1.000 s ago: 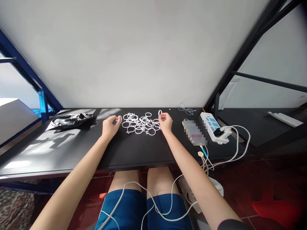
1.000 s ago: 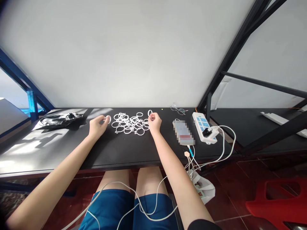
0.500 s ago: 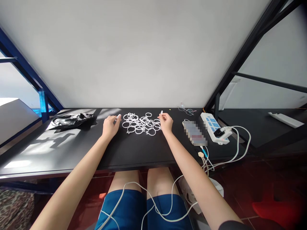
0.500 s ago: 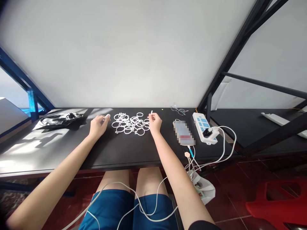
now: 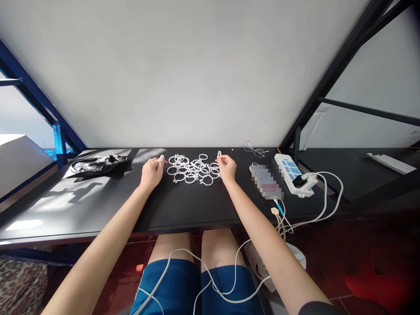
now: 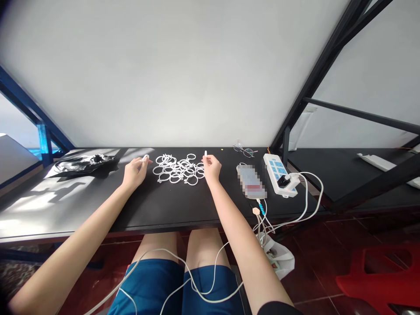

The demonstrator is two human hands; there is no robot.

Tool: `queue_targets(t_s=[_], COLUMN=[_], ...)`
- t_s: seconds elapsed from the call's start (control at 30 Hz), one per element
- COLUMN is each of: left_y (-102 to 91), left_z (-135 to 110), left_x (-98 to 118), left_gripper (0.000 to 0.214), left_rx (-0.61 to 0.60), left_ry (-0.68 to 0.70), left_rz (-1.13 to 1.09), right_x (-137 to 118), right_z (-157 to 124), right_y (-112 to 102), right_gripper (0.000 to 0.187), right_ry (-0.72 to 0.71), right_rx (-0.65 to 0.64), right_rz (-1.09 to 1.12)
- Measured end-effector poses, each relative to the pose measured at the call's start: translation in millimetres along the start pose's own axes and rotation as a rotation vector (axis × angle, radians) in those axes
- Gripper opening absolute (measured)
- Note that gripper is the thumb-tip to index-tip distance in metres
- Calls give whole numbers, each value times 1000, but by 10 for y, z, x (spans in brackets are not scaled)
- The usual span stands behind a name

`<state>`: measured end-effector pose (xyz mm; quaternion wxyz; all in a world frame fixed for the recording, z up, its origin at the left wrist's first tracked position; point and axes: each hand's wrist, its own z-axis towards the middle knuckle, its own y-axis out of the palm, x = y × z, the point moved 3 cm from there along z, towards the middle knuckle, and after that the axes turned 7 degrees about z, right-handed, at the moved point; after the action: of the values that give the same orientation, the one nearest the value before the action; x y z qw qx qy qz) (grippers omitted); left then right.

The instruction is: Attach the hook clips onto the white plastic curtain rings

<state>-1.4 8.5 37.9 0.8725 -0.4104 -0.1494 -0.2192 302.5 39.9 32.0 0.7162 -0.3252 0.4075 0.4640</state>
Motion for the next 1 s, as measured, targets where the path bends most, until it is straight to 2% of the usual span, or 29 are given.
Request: queue_targets(t_s=[0.17,0.47,0.57,0.83,1.0], left_y=[39,97,101,113,102], left_z=[-8,13,12,14,11], left_x=[-53,-64,-67,-80,-73], left_gripper=[51,53,54,52,48], left_rx=[-71,-156,-154,-149,-148], left_ry=[-67,-19,-21,-22,-42], left_rz=[1,44,51,49,33], right_x=[-6,-42,-9,113,153], right_z=[5,0,10,22,37], right_y=[-3,-6,4,26,23], right_gripper=[25,31,25,34,30], right_ry=[-8,-12,17,23,17], right_rx=[16,18,15,-17,-3], right_rz=[-2,-110,-68,-16,-15])
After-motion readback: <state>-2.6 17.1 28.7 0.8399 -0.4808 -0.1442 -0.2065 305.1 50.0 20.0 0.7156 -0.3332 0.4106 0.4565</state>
